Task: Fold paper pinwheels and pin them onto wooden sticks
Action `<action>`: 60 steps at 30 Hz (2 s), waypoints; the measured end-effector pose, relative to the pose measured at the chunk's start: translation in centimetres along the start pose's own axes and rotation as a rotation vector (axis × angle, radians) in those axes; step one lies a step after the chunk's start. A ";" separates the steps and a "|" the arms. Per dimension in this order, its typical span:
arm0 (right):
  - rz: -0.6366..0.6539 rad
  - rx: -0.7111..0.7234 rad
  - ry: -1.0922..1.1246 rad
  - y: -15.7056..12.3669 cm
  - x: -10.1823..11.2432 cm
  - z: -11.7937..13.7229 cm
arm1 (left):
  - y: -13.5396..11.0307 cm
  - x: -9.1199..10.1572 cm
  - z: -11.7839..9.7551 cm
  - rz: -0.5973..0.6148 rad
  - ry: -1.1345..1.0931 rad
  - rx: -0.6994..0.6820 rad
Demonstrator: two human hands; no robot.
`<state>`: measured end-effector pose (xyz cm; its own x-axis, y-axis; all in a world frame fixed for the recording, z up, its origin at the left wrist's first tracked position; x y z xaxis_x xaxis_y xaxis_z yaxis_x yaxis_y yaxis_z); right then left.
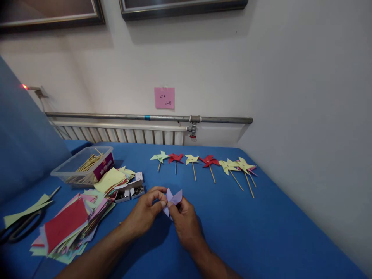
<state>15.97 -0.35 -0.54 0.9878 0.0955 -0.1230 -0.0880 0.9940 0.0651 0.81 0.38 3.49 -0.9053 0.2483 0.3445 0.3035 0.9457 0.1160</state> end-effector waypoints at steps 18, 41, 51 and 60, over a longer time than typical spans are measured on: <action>-0.053 -0.034 -0.004 0.4 0.2 -0.3 | -0.2 -0.8 0.1 -0.064 0.067 -0.054; -0.078 -0.012 0.009 0.3 0.2 0.2 | -0.5 -1.2 -0.2 -0.086 0.192 -0.048; -0.069 0.019 -0.003 0.5 0.3 -0.2 | -0.5 -1.2 -0.1 -0.102 0.193 -0.023; -0.055 0.031 -0.003 0.5 0.3 -0.1 | -0.6 -1.3 -0.2 -0.122 0.224 -0.032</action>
<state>16.25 0.17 -0.66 0.9915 0.0405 -0.1239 -0.0295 0.9956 0.0888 1.83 -0.52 3.18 -0.8484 0.0765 0.5239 0.2086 0.9578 0.1980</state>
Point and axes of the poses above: each hand's wrist, its own y-axis towards the middle knuckle, its own x-axis out of the back of the hand, z = x × y, the point moved 1 cm from there along y, towards the middle knuckle, and after that the axes turned 4 degrees about z, right-handed, at the moved point
